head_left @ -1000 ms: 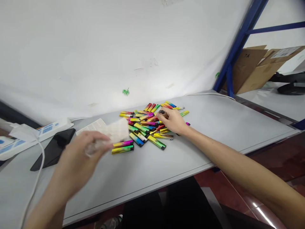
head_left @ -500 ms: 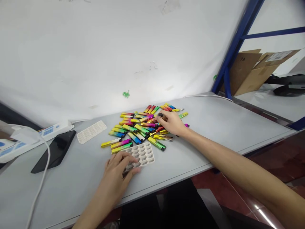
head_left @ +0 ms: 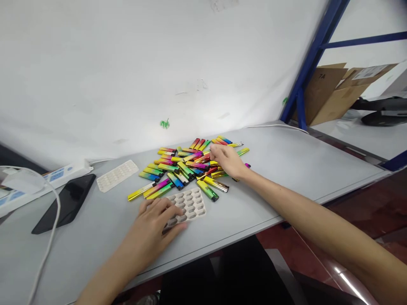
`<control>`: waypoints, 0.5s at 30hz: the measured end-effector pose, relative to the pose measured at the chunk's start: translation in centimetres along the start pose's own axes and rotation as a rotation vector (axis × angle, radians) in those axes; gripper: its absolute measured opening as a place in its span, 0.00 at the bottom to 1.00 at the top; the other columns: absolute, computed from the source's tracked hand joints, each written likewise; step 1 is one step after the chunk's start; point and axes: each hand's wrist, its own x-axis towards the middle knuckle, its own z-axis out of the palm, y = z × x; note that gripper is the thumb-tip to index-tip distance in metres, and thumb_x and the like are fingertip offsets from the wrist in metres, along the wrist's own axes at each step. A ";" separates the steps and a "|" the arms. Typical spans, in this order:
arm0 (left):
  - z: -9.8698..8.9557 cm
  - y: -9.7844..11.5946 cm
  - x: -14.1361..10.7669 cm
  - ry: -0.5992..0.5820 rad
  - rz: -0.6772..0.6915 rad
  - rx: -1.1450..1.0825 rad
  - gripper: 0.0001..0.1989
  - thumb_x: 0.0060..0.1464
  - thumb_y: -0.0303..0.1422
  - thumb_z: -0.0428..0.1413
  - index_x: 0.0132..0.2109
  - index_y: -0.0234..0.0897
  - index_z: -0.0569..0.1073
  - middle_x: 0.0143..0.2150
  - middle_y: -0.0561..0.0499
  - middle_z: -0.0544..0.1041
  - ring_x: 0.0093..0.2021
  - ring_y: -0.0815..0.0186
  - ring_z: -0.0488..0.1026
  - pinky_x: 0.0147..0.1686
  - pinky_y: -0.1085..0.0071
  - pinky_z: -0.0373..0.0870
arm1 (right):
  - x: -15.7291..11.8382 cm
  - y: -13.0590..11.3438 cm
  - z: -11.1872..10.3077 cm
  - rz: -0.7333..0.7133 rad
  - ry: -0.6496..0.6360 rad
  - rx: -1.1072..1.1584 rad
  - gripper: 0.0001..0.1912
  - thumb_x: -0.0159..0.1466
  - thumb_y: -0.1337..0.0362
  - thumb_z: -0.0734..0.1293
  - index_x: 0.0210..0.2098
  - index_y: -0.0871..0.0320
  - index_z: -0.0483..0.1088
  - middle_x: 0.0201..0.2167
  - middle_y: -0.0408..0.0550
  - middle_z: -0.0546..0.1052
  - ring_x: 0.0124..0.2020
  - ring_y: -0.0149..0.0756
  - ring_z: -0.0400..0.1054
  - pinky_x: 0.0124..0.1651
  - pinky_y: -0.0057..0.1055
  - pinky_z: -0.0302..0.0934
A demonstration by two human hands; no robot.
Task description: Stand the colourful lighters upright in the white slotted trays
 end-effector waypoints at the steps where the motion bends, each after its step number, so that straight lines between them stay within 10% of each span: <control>1: -0.4 0.1 0.1 -0.022 0.038 0.011 0.11 0.61 0.46 0.56 0.44 0.48 0.77 0.44 0.51 0.80 0.45 0.58 0.76 0.51 0.57 0.62 | 0.0 0.0 0.0 0.028 -0.004 0.070 0.30 0.70 0.39 0.51 0.22 0.55 0.56 0.19 0.40 0.56 0.21 0.31 0.48 0.27 0.32 0.45; 9: -2.4 0.2 3.3 0.053 0.000 0.033 0.20 0.64 0.51 0.49 0.49 0.46 0.78 0.32 0.53 0.81 0.34 0.61 0.76 0.43 0.62 0.67 | 0.8 1.0 -0.2 0.218 -0.001 0.291 0.34 0.66 0.32 0.51 0.19 0.54 0.53 0.14 0.37 0.50 0.15 0.28 0.43 0.21 0.31 0.42; 15: -3.3 -3.2 8.8 0.123 -0.162 0.046 0.19 0.64 0.47 0.47 0.43 0.44 0.78 0.34 0.52 0.82 0.33 0.62 0.75 0.39 0.67 0.67 | 0.4 0.5 -0.7 0.069 -0.033 0.116 0.37 0.67 0.33 0.47 0.21 0.55 0.60 0.18 0.43 0.66 0.24 0.33 0.67 0.35 0.31 0.60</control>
